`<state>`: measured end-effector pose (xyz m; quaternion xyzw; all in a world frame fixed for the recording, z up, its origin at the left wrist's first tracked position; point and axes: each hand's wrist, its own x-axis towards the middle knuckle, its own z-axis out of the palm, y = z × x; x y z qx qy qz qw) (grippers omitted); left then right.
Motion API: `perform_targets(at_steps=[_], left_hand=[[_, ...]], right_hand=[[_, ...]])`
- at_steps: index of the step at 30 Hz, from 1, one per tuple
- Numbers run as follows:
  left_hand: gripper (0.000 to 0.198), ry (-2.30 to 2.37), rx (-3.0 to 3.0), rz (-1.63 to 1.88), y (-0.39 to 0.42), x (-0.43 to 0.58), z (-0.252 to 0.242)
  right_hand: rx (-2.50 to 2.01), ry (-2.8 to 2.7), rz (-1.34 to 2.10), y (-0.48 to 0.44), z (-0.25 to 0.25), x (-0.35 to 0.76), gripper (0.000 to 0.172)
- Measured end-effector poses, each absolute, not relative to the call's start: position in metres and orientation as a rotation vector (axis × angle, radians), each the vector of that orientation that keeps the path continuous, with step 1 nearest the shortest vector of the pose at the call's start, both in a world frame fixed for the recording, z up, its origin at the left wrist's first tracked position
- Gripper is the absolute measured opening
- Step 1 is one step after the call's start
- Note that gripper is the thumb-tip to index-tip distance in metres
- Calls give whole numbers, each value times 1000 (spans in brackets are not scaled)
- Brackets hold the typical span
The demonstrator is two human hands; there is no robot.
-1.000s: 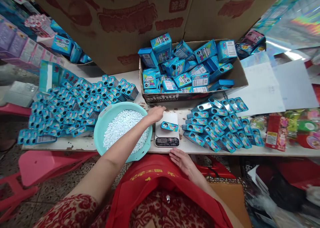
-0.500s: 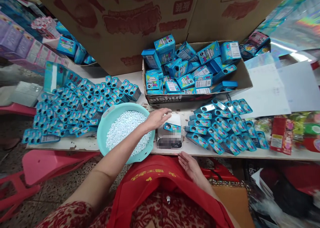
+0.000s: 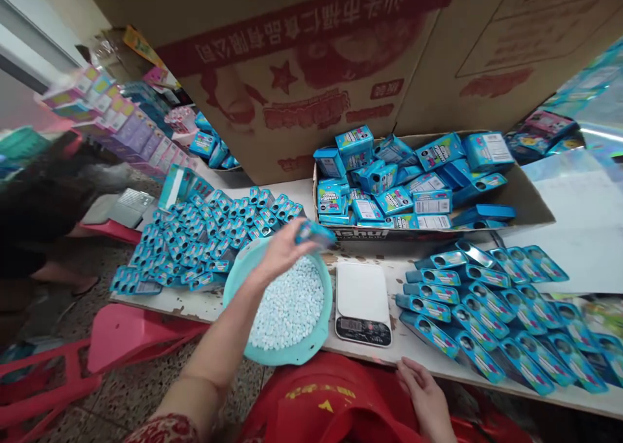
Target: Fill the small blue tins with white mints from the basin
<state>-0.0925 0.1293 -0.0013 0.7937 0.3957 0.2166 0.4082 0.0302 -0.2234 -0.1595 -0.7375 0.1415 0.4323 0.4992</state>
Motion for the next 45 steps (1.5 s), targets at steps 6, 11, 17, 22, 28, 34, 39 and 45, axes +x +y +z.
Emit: perform_targets(at_steps=[6, 11, 17, 22, 28, 34, 39, 45], left_hand=[[43, 1516, 2364, 604, 275, -76, 7], [46, 1694, 2432, 55, 331, -61, -37], [42, 1706, 2447, 69, 324, -85, -65], [35, 1419, 2613, 598, 266, -119, -73], [29, 1249, 2544, 771, 149, -154, -105], [34, 1213, 2522, 122, 79, -163, -138], [43, 1295, 2600, -186, 63, -158, -134], [40, 1256, 2605, -100, 63, -163, -133]], right_hand=[[-2242, -352, 427, -225, -126, 44, 55], [-2320, -1022, -262, -210, -102, 70, 35], [-2625, -1210, -365, -187, -100, 94, 24], [-2661, -1289, -361, -184, -105, 91, 16], [-2582, -1470, -266, -184, -95, 90, 8], [-2234, -1565, -30, -148, -70, 80, 11], [-2161, -1643, 50, -89, -89, 71, 15], [-2090, -1468, -40, -95, -95, 78, 50]])
